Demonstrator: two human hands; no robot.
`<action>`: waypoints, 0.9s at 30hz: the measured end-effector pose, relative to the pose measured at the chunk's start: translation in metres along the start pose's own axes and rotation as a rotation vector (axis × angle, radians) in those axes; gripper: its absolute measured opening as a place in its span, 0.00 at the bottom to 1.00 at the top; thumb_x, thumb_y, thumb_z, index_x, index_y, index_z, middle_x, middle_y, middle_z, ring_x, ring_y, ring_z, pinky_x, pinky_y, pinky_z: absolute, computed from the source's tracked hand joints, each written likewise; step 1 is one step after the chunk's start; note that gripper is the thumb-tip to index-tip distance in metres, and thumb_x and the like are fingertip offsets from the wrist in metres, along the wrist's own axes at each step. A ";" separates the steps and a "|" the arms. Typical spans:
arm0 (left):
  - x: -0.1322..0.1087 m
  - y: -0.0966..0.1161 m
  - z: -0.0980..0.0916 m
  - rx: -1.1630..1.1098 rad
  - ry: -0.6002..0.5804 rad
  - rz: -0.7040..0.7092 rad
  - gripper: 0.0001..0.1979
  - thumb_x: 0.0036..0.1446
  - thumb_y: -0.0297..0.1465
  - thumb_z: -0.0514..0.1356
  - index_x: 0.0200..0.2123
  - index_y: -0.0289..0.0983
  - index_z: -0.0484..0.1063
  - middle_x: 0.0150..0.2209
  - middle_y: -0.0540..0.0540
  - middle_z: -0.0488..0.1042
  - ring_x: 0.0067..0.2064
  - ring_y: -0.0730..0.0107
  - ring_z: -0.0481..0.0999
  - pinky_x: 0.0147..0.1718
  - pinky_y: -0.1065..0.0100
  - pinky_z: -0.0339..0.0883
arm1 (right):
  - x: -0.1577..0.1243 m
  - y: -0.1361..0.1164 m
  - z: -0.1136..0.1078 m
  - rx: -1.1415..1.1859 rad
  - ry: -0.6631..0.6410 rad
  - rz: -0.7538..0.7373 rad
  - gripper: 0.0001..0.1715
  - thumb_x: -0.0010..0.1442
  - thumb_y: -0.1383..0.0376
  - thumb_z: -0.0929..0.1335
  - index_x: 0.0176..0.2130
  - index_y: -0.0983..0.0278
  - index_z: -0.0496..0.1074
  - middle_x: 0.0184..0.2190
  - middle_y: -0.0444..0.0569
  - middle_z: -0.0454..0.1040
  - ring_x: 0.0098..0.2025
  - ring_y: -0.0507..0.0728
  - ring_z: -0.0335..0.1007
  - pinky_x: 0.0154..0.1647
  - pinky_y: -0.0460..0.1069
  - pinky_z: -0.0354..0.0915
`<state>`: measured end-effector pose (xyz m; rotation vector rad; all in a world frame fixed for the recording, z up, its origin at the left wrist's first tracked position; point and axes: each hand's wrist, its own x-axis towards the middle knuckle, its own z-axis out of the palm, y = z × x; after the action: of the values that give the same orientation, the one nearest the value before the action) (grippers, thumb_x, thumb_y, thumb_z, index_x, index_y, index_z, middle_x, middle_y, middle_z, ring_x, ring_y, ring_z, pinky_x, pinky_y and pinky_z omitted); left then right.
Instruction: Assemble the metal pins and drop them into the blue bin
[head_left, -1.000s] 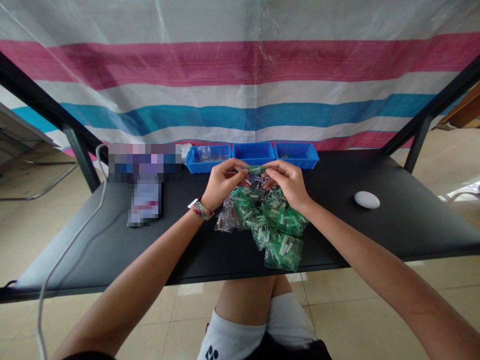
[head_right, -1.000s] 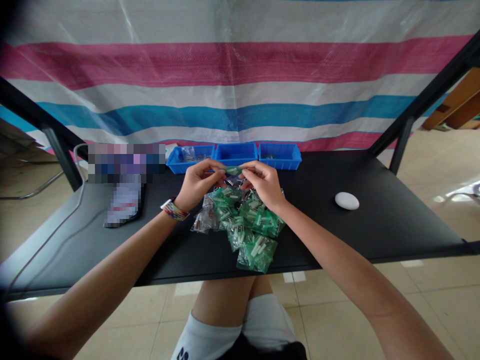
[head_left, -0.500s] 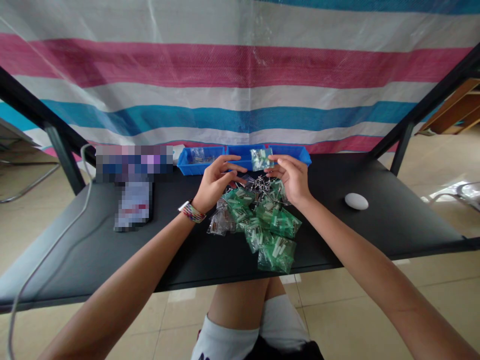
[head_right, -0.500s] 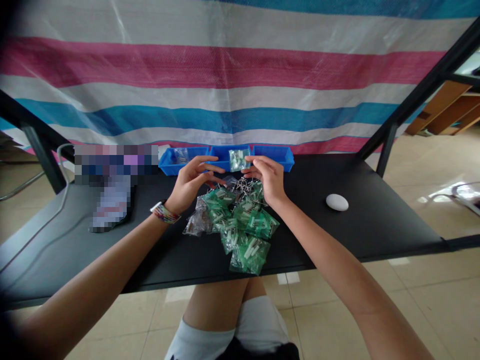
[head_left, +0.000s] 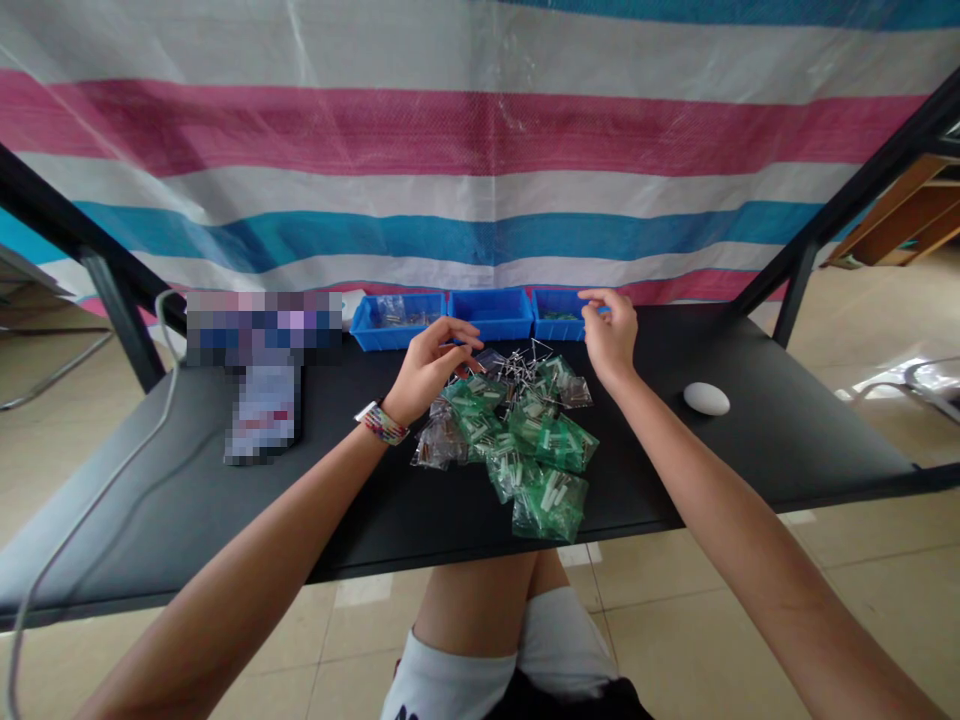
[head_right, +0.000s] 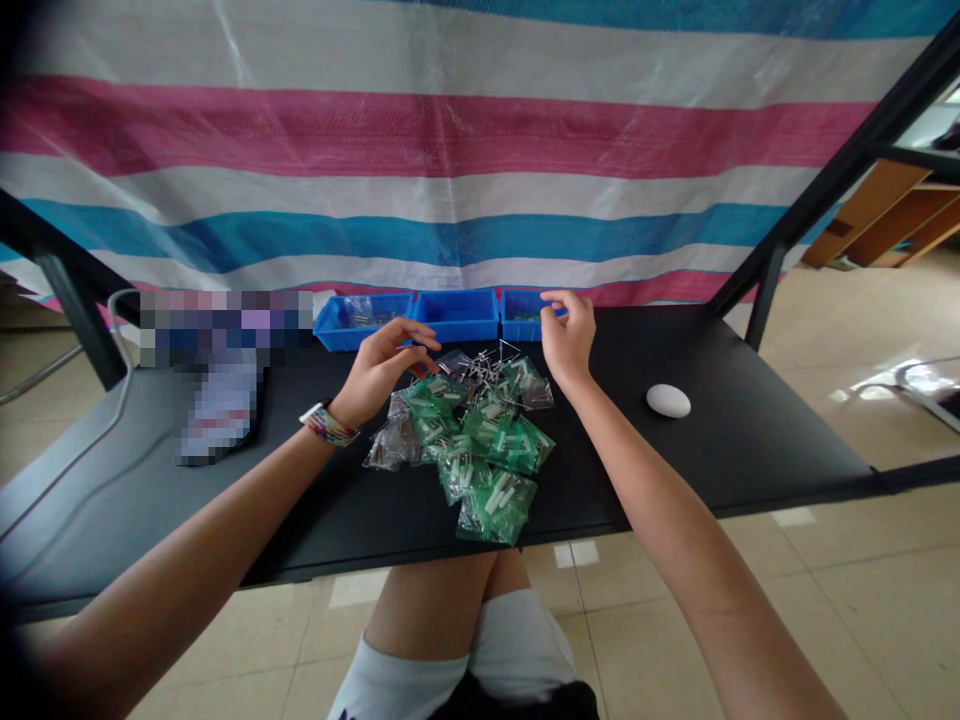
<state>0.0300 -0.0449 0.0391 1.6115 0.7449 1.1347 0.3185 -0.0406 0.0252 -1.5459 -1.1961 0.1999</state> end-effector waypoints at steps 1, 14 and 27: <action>0.000 -0.001 0.000 0.013 0.002 -0.005 0.10 0.58 0.30 0.65 0.44 0.35 0.75 0.42 0.43 0.81 0.32 0.69 0.84 0.26 0.72 0.73 | -0.001 -0.002 -0.001 -0.050 -0.014 -0.036 0.18 0.62 0.63 0.64 0.45 0.63 0.80 0.45 0.55 0.80 0.37 0.59 0.76 0.39 0.52 0.72; -0.002 -0.004 0.001 0.194 -0.201 0.017 0.04 0.60 0.29 0.62 0.37 0.37 0.77 0.37 0.46 0.80 0.33 0.69 0.82 0.30 0.71 0.72 | -0.011 -0.021 -0.019 -0.532 -0.623 -0.349 0.07 0.57 0.69 0.71 0.34 0.59 0.82 0.39 0.48 0.83 0.39 0.59 0.77 0.33 0.50 0.60; -0.001 -0.014 -0.001 0.198 -0.211 0.033 0.05 0.61 0.28 0.61 0.39 0.36 0.77 0.37 0.46 0.80 0.33 0.70 0.83 0.31 0.71 0.74 | -0.002 -0.008 -0.022 -0.551 -0.767 -0.427 0.08 0.55 0.71 0.72 0.32 0.59 0.83 0.37 0.47 0.79 0.39 0.57 0.75 0.36 0.49 0.61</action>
<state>0.0297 -0.0412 0.0260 1.8830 0.7103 0.9181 0.3280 -0.0571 0.0388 -1.6760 -2.3069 0.1928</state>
